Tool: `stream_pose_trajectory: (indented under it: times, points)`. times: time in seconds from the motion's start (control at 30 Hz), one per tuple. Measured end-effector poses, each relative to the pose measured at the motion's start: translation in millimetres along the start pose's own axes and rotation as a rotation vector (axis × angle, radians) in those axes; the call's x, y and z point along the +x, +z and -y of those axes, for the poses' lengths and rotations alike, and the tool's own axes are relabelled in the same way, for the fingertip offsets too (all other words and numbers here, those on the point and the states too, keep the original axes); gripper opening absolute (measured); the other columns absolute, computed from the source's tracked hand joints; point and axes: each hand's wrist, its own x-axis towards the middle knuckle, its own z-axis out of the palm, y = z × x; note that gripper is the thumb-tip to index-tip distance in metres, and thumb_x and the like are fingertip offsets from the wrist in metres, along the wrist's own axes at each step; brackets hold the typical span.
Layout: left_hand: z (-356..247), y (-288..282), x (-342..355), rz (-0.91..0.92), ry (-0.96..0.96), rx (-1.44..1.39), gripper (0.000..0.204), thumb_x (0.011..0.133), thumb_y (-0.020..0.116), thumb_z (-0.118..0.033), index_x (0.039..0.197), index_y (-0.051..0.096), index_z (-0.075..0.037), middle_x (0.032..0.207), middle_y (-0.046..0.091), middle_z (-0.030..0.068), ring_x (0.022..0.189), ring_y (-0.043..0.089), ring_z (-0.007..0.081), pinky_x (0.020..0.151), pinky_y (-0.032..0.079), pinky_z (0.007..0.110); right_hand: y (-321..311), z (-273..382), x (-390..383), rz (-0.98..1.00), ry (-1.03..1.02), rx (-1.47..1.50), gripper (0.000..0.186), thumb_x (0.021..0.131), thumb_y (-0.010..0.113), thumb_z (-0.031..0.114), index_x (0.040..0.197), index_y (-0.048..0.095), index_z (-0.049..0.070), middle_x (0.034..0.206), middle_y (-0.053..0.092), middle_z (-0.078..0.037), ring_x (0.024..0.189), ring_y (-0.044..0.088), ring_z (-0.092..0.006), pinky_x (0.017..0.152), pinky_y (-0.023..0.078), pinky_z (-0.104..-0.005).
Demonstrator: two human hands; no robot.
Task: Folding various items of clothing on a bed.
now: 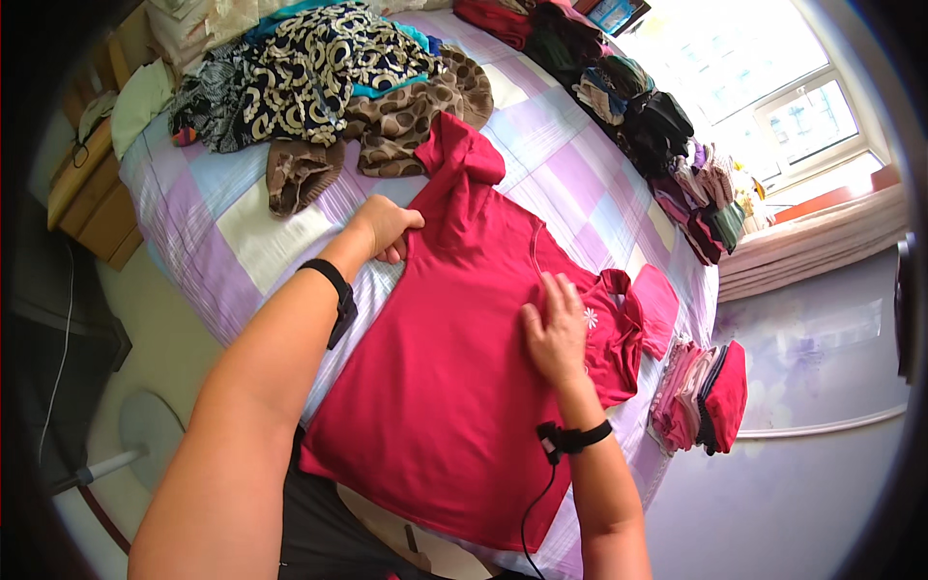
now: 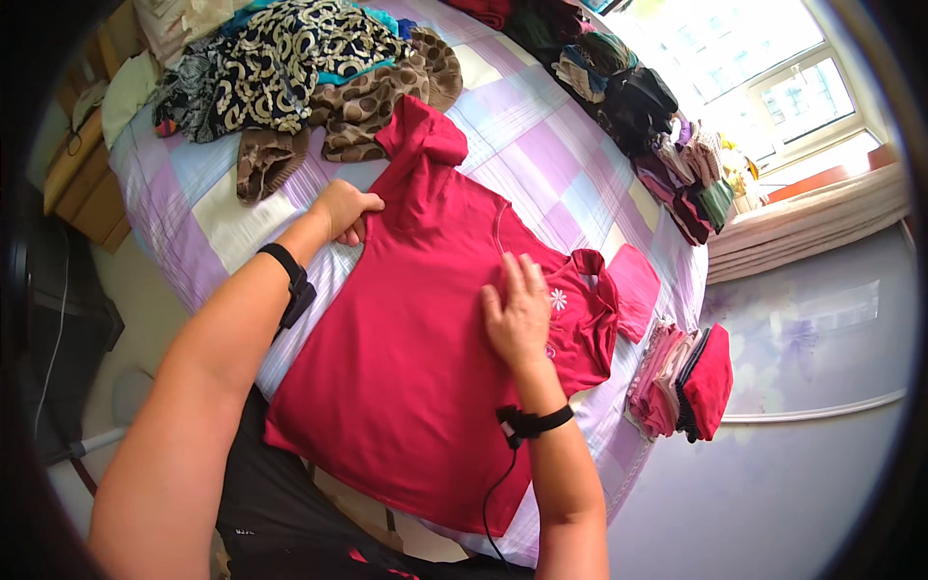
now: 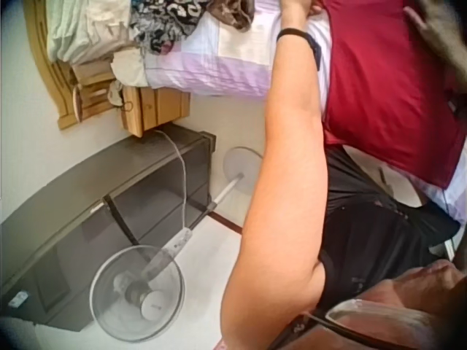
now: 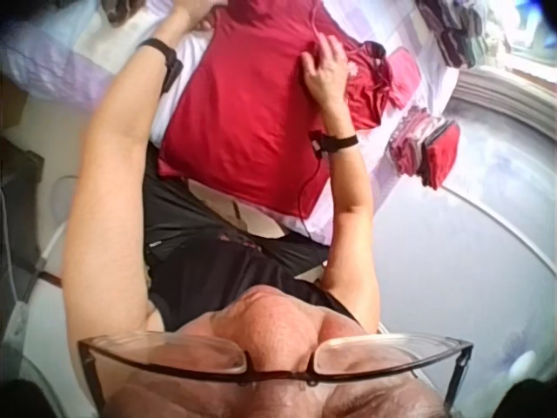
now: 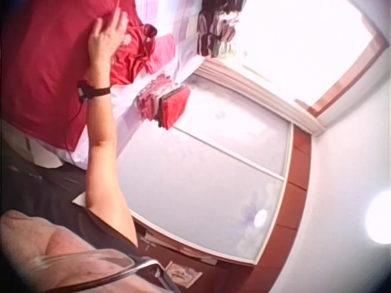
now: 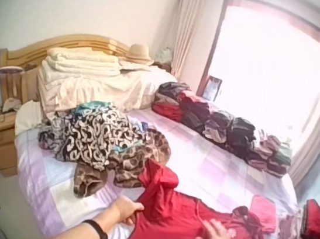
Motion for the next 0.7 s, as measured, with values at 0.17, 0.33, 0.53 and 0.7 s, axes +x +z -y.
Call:
stream_pose_trajectory:
  times: [0.17,0.33,0.53,0.7]
  points:
    - [0,0,2,0.01,0.011,-0.016,0.048,0.088,0.066,-0.037,0.069,0.069,0.006,0.06,0.067,0.0196,0.041,0.061,0.0234,0.037,0.046,0.033,26,15,-18,0.102,0.105,-0.107,0.062,0.102,0.05,0.042,0.157,0.039,0.017,0.163,0.035,-0.014,0.151,0.03,-0.0331,0.122,0.023,-0.0491]
    - [-3,-4,-7,0.089,-0.006,-0.113,0.046,0.088,0.064,-0.042,0.08,0.07,0.003,0.064,0.068,0.0169,0.042,0.062,0.0208,0.037,0.046,0.03,28,16,-21,0.099,0.115,-0.107,0.06,0.102,0.048,0.038,0.158,0.037,0.016,0.164,0.032,-0.014,0.151,0.029,-0.0347,0.122,0.024,-0.05]
    - [-39,2,4,-0.343,0.38,-0.238,0.03,0.089,0.068,-0.024,0.103,0.064,0.002,0.067,0.067,0.0123,0.043,0.061,0.0189,0.038,0.048,0.032,36,10,-22,0.076,0.148,-0.103,0.063,0.101,0.048,0.044,0.158,0.036,0.02,0.164,0.032,-0.011,0.152,0.029,-0.0315,0.123,0.023,-0.049]
    - [-65,-18,56,-0.174,0.142,0.082,0.036,0.088,0.068,-0.017,0.118,0.062,0.003,0.073,0.073,0.0163,0.049,0.069,0.0218,0.04,0.05,0.033,36,18,-20,0.078,0.155,-0.085,0.063,0.1,0.048,0.044,0.158,0.037,0.02,0.164,0.033,-0.011,0.151,0.03,-0.0312,0.123,0.023,-0.0481]
